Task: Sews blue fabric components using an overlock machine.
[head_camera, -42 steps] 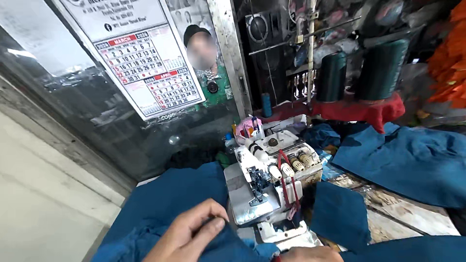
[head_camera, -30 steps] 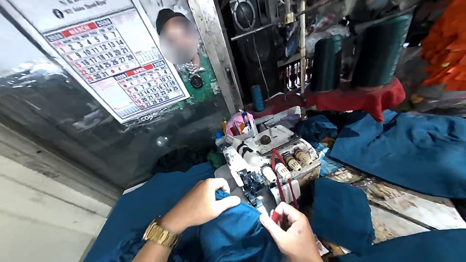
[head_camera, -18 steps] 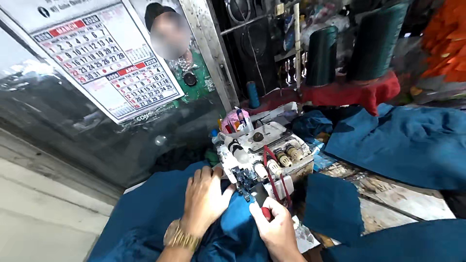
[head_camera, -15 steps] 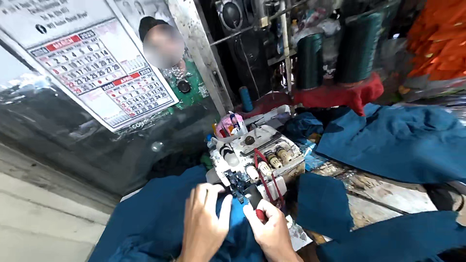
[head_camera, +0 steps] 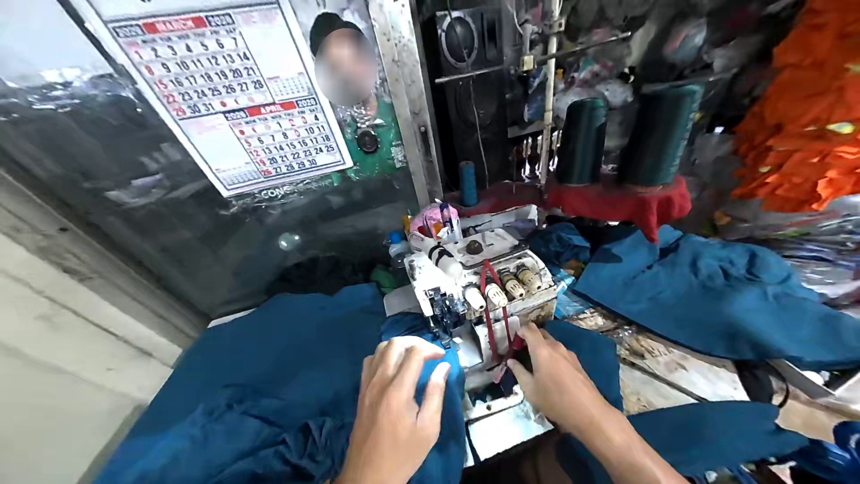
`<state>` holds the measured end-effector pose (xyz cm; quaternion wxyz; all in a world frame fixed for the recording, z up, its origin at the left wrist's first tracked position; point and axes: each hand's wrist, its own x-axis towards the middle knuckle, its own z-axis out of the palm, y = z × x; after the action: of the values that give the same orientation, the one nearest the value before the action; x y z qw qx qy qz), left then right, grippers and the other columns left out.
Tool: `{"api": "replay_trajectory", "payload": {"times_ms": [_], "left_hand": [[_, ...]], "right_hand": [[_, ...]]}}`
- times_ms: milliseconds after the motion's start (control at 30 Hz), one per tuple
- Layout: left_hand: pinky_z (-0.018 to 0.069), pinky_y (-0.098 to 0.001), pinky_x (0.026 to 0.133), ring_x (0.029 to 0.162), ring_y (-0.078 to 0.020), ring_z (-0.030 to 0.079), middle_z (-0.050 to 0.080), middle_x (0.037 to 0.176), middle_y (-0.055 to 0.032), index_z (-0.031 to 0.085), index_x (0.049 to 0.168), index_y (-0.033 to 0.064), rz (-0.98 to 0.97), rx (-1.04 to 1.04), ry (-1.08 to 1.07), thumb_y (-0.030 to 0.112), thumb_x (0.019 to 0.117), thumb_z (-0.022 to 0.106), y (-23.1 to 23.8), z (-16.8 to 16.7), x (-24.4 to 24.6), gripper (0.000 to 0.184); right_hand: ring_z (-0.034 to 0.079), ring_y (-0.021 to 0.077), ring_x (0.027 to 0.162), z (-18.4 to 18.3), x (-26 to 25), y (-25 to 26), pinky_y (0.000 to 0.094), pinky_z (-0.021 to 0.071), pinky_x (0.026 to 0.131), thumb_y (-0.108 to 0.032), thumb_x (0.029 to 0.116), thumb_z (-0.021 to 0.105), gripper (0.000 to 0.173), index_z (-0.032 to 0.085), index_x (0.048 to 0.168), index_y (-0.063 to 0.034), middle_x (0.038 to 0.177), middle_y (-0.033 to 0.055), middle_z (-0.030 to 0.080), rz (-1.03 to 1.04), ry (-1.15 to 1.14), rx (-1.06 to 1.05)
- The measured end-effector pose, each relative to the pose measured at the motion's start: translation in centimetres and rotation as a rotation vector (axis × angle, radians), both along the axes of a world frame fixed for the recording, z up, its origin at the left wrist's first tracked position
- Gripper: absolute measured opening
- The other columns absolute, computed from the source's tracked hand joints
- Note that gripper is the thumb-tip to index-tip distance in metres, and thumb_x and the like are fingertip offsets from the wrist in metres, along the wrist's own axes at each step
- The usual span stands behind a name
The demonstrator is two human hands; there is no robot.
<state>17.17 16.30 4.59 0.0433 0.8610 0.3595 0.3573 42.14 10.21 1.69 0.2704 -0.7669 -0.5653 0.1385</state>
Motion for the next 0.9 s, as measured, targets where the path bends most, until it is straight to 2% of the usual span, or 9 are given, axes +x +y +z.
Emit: {"api": "replay_trajectory", "payload": {"times_ms": [133,200,267,333,467,533,633,833,900], "left_hand": [[0.0595,-0.0287,0.081,0.095,-0.005,0.068,0.072,0.101,0.007,0.076,0.106,0.0228,-0.124,-0.201,0.047,0.037,0.1026,0.058,-2.9,-0.2,-0.4,0.023],[0.0594,-0.0261,0.074,0.085,-0.0032,0.067,0.071,0.096,0.0069,0.077,0.104,0.0208,-0.162,-0.348,-0.008,0.036,0.1023,0.06,-4.7,-2.0,0.0,0.023],[0.0602,-0.0281,0.079,0.09,-0.0036,0.069,0.072,0.103,0.0069,0.077,0.11,0.0219,-0.168,-0.451,0.052,0.035,0.1025,0.058,-5.7,-4.2,1.1,0.024],[0.06,-0.0303,0.085,0.095,-0.006,0.07,0.073,0.11,0.0041,0.076,0.116,0.0189,-0.177,-0.491,0.04,0.027,0.1028,0.057,-6.5,-4.7,2.0,0.025],[0.0643,-0.0302,0.073,0.08,-0.0074,0.072,0.073,0.113,0.0006,0.072,0.126,0.0131,-0.049,-0.64,-0.175,0.025,0.1061,0.05,-7.2,-5.1,4.4,0.031],[0.064,-0.0334,0.073,0.08,-0.0107,0.072,0.071,0.12,-0.0021,0.064,0.138,0.014,0.022,-0.776,-0.146,0.029,0.1071,0.048,-6.4,-6.7,6.6,0.038],[0.063,-0.0348,0.074,0.081,-0.0126,0.072,0.07,0.123,-0.003,0.063,0.14,0.0152,0.055,-0.819,-0.096,0.028,0.107,0.046,-5.9,-7.8,8.2,0.039],[0.0623,-0.0334,0.067,0.073,-0.012,0.071,0.071,0.119,-0.0036,0.059,0.143,0.0131,0.051,-0.821,-0.053,0.026,0.1069,0.045,-5.1,-7.3,7.6,0.041],[0.0621,-0.0329,0.058,0.065,-0.0138,0.069,0.07,0.117,-0.0064,0.054,0.146,0.0099,0.032,-0.923,-0.218,0.024,0.1068,0.049,-4.8,-7.5,8.3,0.042]], "right_hand": [[0.073,0.0198,0.087,0.1,1.1,-0.6,0.0476,0.0609,0.079,-0.025,0.0933,0.07,0.039,0.06,0.129,-0.0151,0.097,0.0022,0.074,-0.026,0.022,0.113],[0.072,0.0188,0.096,-0.1,1.2,-0.7,0.0474,0.0598,0.086,-0.035,0.0934,0.071,0.044,0.059,0.131,-0.0157,0.105,0.0012,0.074,-0.001,0.016,0.103],[0.072,0.021,0.097,-0.8,0.7,-0.2,0.0499,0.059,0.088,-0.034,0.0931,0.072,0.045,0.058,0.132,-0.0154,0.104,0.0025,0.074,0.018,0.01,0.066],[0.073,0.0163,0.085,-0.8,0.4,-0.2,0.0457,0.0609,0.077,-0.029,0.0934,0.07,0.035,0.06,0.125,-0.0195,0.093,-0.0026,0.075,0.032,0.011,0.098],[0.068,0.0086,0.066,0.9,0.0,-2.7,0.029,0.0586,0.054,-0.025,0.0911,0.071,0.027,0.062,0.115,-0.0202,0.09,-0.0069,0.073,0.078,0.264,0.301],[0.07,0.0099,0.072,0.6,0.0,-2.5,0.0321,0.0604,0.061,-0.03,0.0931,0.07,0.03,0.06,0.12,-0.0196,0.094,-0.0054,0.073,0.041,0.177,0.248],[0.07,0.0275,0.103,0.5,-0.2,-0.4,0.0522,0.057,0.091,-0.032,0.0958,0.067,0.048,0.054,0.137,-0.0119,0.112,0.0104,0.071,0.027,0.035,-0.084],[0.072,0.0244,0.097,-1.6,-0.6,0.8,0.0485,0.0586,0.087,-0.026,0.0958,0.066,0.041,0.055,0.133,-0.0139,0.105,0.0073,0.072,0.031,0.046,-0.014],[0.071,0.0249,0.098,-1.3,-1.0,0.6,0.0488,0.0579,0.089,-0.024,0.0945,0.068,0.043,0.056,0.134,-0.0134,0.107,0.0086,0.071,0.051,0.064,0.006]]}}
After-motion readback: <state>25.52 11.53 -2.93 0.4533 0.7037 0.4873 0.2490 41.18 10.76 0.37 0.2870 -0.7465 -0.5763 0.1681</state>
